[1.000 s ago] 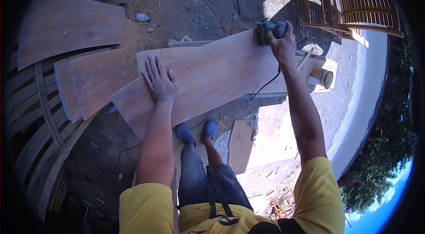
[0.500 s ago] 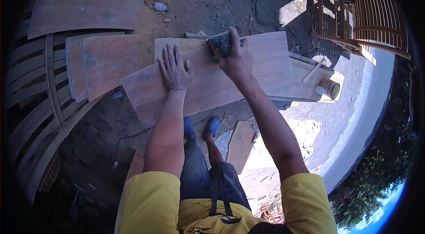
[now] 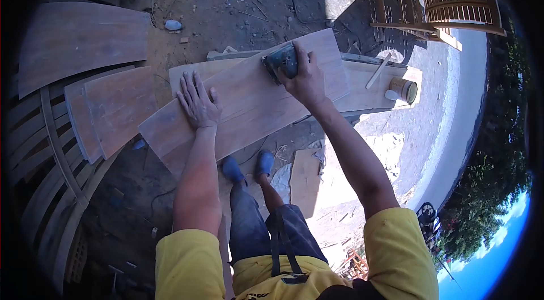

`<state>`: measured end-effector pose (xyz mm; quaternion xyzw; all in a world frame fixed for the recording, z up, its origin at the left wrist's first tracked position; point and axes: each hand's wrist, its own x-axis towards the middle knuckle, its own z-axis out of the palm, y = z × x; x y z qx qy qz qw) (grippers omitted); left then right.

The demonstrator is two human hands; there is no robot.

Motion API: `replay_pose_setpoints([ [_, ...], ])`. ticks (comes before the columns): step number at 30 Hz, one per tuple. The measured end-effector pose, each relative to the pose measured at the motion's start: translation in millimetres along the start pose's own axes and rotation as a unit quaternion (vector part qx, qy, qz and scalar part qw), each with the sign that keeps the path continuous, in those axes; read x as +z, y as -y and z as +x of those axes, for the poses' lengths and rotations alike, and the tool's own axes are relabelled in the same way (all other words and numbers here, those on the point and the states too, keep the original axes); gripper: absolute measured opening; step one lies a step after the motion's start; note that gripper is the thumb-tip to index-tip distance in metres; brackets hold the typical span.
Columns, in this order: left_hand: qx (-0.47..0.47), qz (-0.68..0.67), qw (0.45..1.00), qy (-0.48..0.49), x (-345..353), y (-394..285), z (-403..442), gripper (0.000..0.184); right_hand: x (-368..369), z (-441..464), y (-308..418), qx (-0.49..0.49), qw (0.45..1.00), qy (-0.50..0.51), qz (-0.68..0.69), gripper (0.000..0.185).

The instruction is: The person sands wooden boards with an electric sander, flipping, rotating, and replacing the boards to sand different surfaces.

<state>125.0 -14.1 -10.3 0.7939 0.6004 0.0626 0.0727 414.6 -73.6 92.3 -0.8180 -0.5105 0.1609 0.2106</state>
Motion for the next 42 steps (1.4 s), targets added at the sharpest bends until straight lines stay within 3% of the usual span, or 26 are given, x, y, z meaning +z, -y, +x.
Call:
replay_pose_setpoints([
  [5, 0.003, 0.004, 1.000, 0.004, -1, -2, 1, 0.075, -54, 50, -99, 0.067, 0.988, -0.107, -0.084, 0.085],
  [7, 0.003, 0.005, 1.000, 0.003, 0, 0, 0, 0.074, -64, 62, -114, 0.153, 0.972, -0.135, -0.117, 0.085],
  [10, 0.008, 0.005, 1.000, 0.000, 0, -3, 1, 0.075, -50, 40, -94, 0.112, 0.982, -0.132, -0.078, 0.085],
  [11, 0.006, 0.005, 1.000, -0.001, 1, -2, 0, 0.075, -44, 27, -69, 0.128, 0.986, -0.093, -0.050, 0.085],
  [14, 0.015, 0.006, 1.000, -0.001, -1, -2, -1, 0.074, -9, -25, -14, 0.043, 0.998, -0.021, 0.033, 0.090],
  [15, 0.014, 0.011, 1.000, -0.001, 0, -2, -1, 0.074, -12, -40, 5, 0.033, 0.997, 0.062, 0.022, 0.095],
  [16, 0.012, 0.017, 1.000, -0.001, 0, -1, 0, 0.074, -7, -51, 12, -0.025, 0.995, 0.095, 0.013, 0.097],
  [19, 0.019, 0.019, 1.000, 0.001, 1, -1, 1, 0.074, -13, -61, 4, -0.035, 0.992, 0.124, 0.000, 0.097],
  [21, 0.014, 0.032, 0.999, 0.005, 3, 0, 0, 0.074, -28, -49, -20, 0.050, 0.997, 0.053, -0.018, 0.094],
  [23, 0.014, 0.031, 0.999, 0.006, 2, -1, 1, 0.074, -42, -32, -63, 0.056, 0.997, -0.052, -0.031, 0.089],
  [27, 0.020, 0.029, 0.999, -0.001, 2, 0, 0, 0.074, -72, 3, -140, 0.139, 0.978, -0.142, -0.064, 0.083],
  [29, 0.017, 0.032, 0.999, 0.001, 1, -1, 0, 0.074, -72, 4, -145, 0.157, 0.972, -0.159, -0.073, 0.084],
  [33, 0.015, 0.029, 0.999, 0.001, 2, -1, 0, 0.074, -51, -28, -83, 0.128, 0.986, -0.105, -0.028, 0.084],
  [38, 0.017, 0.028, 0.999, -0.004, 1, -1, 2, 0.073, -28, -94, -20, -0.012, 0.997, 0.080, 0.001, 0.090],
  [42, 0.018, 0.034, 0.999, -0.007, 4, 0, 0, 0.071, -43, -92, -52, 0.063, 0.997, 0.031, -0.015, 0.092],
])
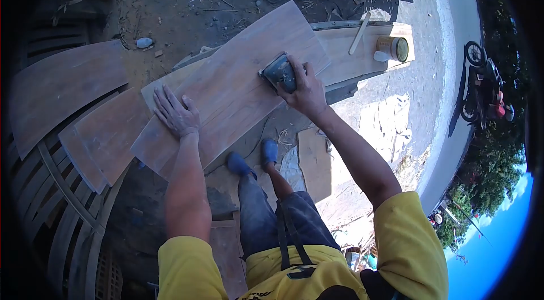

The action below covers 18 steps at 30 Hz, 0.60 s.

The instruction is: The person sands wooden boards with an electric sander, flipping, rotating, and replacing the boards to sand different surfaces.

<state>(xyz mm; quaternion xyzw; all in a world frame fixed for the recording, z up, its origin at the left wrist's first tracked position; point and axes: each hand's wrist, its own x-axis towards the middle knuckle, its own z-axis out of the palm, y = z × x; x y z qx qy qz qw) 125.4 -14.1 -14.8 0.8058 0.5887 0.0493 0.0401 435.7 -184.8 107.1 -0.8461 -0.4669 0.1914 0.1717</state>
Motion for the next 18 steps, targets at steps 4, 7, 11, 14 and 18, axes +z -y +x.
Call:
replay_pose_setpoints([
  [4, -0.006, -0.006, 1.000, 0.003, -1, 0, 0, 0.071, -36, 43, -79, 0.060, 0.988, -0.139, -0.019, 0.083],
  [7, 0.005, -0.011, 1.000, -0.015, 1, 1, 0, 0.070, -45, 59, -110, 0.102, 0.978, -0.179, -0.032, 0.082],
  [11, -0.001, -0.003, 1.000, -0.007, 2, -1, 0, 0.069, -30, 31, -66, 0.100, 0.983, -0.154, -0.018, 0.083],
  [14, 0.000, 0.003, 1.000, -0.002, 1, 1, 0, 0.069, -1, -11, -2, 0.075, 0.996, -0.049, 0.021, 0.092],
  [18, -0.001, 0.008, 1.000, 0.001, 1, 1, 1, 0.071, 20, -57, 34, -0.015, 0.996, 0.084, 0.012, 0.098],
])
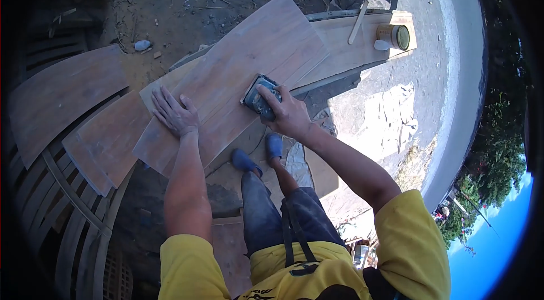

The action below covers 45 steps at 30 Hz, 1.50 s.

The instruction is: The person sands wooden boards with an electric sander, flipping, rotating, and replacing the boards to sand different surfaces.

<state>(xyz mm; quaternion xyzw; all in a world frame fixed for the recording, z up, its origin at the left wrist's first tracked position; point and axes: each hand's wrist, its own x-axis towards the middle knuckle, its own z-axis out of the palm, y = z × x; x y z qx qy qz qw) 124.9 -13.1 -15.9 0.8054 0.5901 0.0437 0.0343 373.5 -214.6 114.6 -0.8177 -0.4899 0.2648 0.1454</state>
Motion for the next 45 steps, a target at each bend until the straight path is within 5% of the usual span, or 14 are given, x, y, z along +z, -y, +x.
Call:
replay_pose_setpoints([
  [2, 0.007, -0.002, 1.000, -0.002, 1, 1, 0, 0.071, 0, -9, -4, -0.035, 0.999, 0.037, -0.002, 0.099],
  [10, -0.003, -0.022, 1.000, -0.004, 2, 0, -1, 0.071, -64, 33, -139, 0.101, 0.961, -0.254, -0.044, 0.085],
  [17, 0.004, -0.006, 1.000, -0.020, 4, 2, -1, 0.070, -30, -1, -79, 0.131, 0.971, -0.200, -0.018, 0.086],
  [22, 0.011, -0.009, 1.000, -0.019, 5, 2, -1, 0.071, 3, -37, -12, -0.031, 0.999, -0.004, -0.022, 0.089],
  [25, 0.006, -0.005, 1.000, -0.023, 7, 1, 0, 0.071, -5, -23, -19, -0.021, 0.999, -0.020, -0.020, 0.092],
  [31, -0.012, -0.013, 1.000, -0.022, 4, 1, -1, 0.071, -56, 79, -97, 0.107, 0.961, -0.251, -0.038, 0.083],
  [33, 0.002, -0.031, 0.999, -0.023, 3, 0, -2, 0.072, -70, 116, -104, 0.151, 0.958, -0.243, -0.033, 0.084],
  [38, -0.007, -0.025, 0.999, -0.023, -2, -2, -1, 0.073, -40, 154, -22, 0.059, 0.971, -0.229, -0.038, 0.084],
  [42, -0.006, -0.029, 1.000, -0.009, -2, 1, -1, 0.074, 13, 147, 84, 0.010, 0.996, -0.084, 0.030, 0.092],
  [45, -0.007, -0.025, 1.000, -0.010, 4, 2, -1, 0.075, 47, 138, 127, -0.112, 0.993, -0.030, 0.020, 0.098],
])
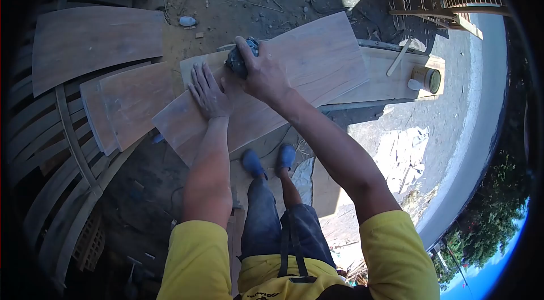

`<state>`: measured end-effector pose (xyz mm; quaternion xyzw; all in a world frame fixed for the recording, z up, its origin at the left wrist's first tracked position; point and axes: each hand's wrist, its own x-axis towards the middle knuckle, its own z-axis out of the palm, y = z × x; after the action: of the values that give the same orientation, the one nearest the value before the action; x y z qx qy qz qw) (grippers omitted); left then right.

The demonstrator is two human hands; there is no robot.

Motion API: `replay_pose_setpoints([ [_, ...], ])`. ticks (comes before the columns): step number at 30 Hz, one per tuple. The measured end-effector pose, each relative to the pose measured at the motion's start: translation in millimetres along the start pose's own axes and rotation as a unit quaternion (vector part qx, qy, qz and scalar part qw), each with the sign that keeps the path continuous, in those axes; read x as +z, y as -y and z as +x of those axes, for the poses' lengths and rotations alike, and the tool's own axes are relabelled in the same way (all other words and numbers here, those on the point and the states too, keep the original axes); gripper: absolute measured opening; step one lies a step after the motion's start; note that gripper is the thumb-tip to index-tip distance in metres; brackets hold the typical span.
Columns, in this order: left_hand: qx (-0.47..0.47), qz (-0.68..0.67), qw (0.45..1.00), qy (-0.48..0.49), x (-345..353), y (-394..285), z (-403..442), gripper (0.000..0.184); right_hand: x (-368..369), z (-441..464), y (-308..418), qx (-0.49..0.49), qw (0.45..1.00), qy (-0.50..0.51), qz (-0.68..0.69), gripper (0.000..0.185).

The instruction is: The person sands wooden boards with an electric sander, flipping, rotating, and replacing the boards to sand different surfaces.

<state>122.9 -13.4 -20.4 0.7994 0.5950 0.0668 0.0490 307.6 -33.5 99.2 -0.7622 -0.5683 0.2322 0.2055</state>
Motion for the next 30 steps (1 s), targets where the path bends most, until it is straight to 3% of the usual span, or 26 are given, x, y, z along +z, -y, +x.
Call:
replay_pose_setpoints([
  [5, -0.004, -0.014, 1.000, 0.003, -5, -2, 0, 0.076, -26, 17, -22, 0.022, 1.000, 0.000, -0.007, 0.094],
  [7, -0.004, -0.010, 1.000, 0.007, -8, -3, 0, 0.076, -50, 31, -54, 0.087, 0.996, -0.032, -0.016, 0.091],
  [11, -0.006, -0.010, 1.000, 0.009, -10, -5, 1, 0.076, -98, 54, -141, 0.115, 0.979, -0.141, -0.096, 0.090],
  [15, -0.005, -0.012, 1.000, 0.012, -14, -8, 3, 0.076, -151, 63, -217, 0.201, 0.956, -0.166, -0.134, 0.087],
  [19, -0.010, -0.006, 1.000, 0.019, -13, -7, 2, 0.076, -147, 34, -221, 0.201, 0.956, -0.174, -0.123, 0.088],
  [23, 0.001, 0.004, 1.000, 0.013, -8, -4, 2, 0.076, -119, -13, -193, 0.068, 0.990, -0.115, -0.049, 0.085],
  [30, 0.012, 0.016, 1.000, 0.008, -11, -5, 1, 0.072, -135, -6, -224, 0.200, 0.947, -0.236, -0.091, 0.081],
])
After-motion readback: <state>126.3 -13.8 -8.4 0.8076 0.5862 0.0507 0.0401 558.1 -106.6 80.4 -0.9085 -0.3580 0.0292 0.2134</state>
